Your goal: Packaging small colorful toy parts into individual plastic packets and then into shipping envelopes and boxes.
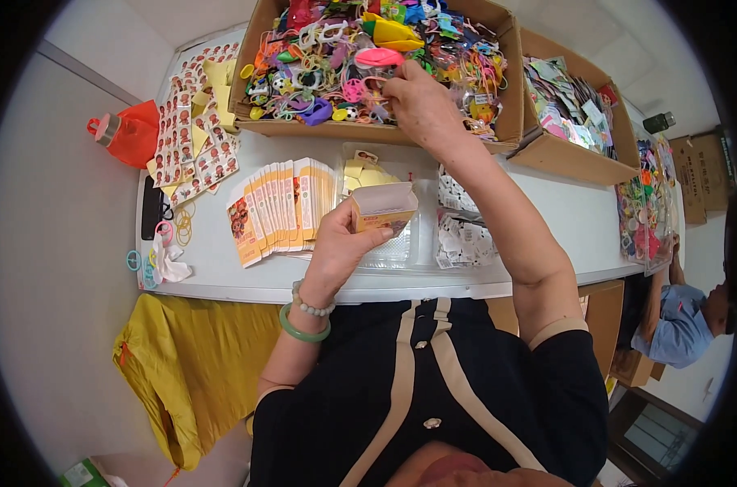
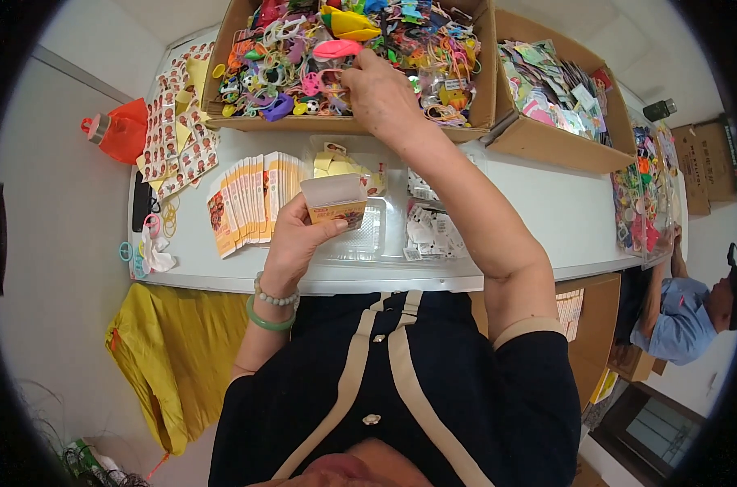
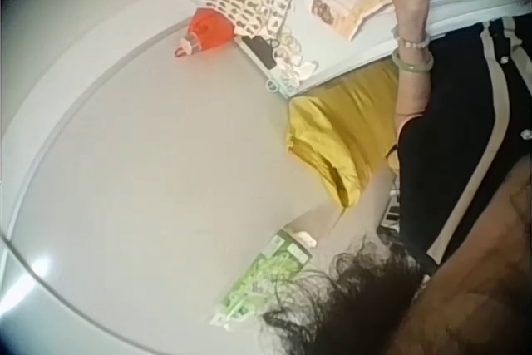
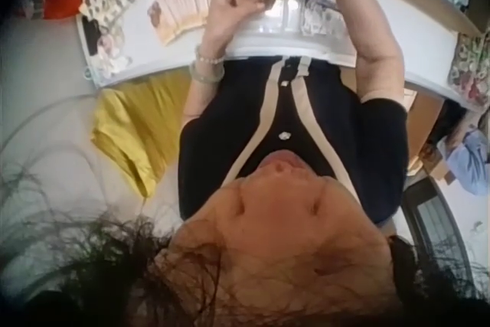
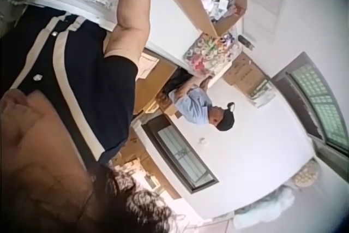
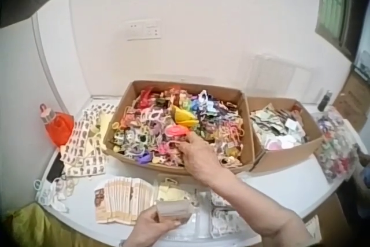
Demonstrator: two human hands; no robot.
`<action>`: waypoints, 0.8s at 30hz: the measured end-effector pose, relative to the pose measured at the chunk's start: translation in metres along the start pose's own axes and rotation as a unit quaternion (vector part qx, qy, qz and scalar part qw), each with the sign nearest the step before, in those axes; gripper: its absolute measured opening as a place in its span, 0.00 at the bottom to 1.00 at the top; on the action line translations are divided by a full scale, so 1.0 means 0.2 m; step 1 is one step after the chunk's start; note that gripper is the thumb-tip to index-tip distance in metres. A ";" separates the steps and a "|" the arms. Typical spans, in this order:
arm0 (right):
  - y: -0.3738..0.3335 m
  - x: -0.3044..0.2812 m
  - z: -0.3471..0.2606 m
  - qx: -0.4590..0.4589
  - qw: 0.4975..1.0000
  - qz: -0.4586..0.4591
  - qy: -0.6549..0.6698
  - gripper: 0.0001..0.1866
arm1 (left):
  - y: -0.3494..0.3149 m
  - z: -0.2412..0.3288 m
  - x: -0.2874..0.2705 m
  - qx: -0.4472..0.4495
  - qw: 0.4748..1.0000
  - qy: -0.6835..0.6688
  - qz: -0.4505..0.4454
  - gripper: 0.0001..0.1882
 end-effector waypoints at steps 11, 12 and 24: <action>-0.09 -0.24 0.33 0.391 0.749 0.016 0.534 0.08 | -0.01 -0.01 -0.03 -0.005 1.000 -0.026 0.007 0.20; -0.10 -0.28 0.35 0.392 0.752 0.020 0.530 0.08 | -0.01 -0.01 -0.02 -0.004 1.000 -0.023 0.007 0.20; -0.12 -0.12 0.26 0.334 0.814 -0.146 0.453 0.05 | 0.00 -0.03 0.04 -0.013 1.000 -0.016 -0.004 0.22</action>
Point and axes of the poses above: each hand's wrist, its own y-axis towards the middle knuckle, its own x-axis out of the palm, z = x × y, the point moved 8 cm from there along y, towards the middle knuckle, and after that the axes turned 11 degrees about z, right-handed, at the moved point
